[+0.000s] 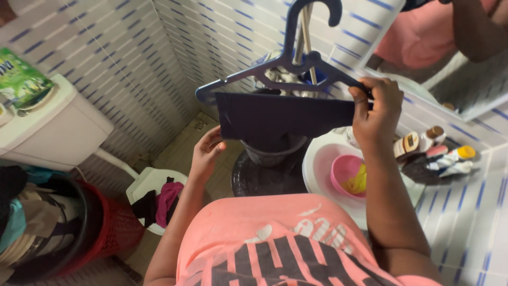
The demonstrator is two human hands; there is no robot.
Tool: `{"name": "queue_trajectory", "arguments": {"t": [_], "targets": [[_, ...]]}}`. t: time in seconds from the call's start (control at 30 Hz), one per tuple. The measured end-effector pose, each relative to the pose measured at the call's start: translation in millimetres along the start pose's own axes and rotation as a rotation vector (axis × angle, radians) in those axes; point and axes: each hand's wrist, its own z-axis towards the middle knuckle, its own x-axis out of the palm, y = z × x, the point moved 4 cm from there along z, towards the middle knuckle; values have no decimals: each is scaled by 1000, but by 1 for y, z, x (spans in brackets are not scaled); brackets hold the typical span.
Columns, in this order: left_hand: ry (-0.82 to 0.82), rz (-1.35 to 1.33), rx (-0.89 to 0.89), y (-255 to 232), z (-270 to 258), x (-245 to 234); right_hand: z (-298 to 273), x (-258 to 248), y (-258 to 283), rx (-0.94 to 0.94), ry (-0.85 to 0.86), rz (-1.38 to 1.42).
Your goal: Washing small clothing items by hand in a sink and hanging them on a hanger.
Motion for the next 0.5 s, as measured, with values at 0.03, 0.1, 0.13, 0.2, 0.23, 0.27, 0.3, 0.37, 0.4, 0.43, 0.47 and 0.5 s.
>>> {"name": "queue_trajectory", "arguments": {"t": [0.03, 0.1, 0.13, 0.2, 0.23, 0.27, 0.3, 0.37, 0.4, 0.43, 0.47, 0.5], "targets": [[-2, 4, 13, -2, -1, -3, 8, 0, 1, -9, -10, 5], [-69, 62, 45, -7, -2, -12, 24, -1, 6, -79, -42, -16], [-71, 64, 57, -7, -3, -18, 35, -2, 10, -88, -51, -12], [-119, 16, 6, -3, -6, -28, 52, -5, 19, -145, -74, -39], [-120, 16, 15, -2, -6, -31, 61, -5, 23, -152, -81, -38], [-138, 22, 5, -1, -6, -35, 70, -5, 27, -169, -87, -58], [-156, 28, -7, 0, -7, -39, 78, -5, 31, -185, -93, -77], [-171, 51, -2, 8, -5, -47, 90, -1, 37, -215, -112, -77], [-186, 73, -5, 12, -2, -52, 97, 1, 40, -238, -125, -78], [-188, 71, 3, 8, -1, -52, 102, 4, 43, -245, -129, -77], [-189, 73, 1, 5, 0, -52, 107, 6, 46, -266, -137, -69], [-195, 74, -5, 2, -1, -52, 111, 10, 49, -286, -139, -58]]}}
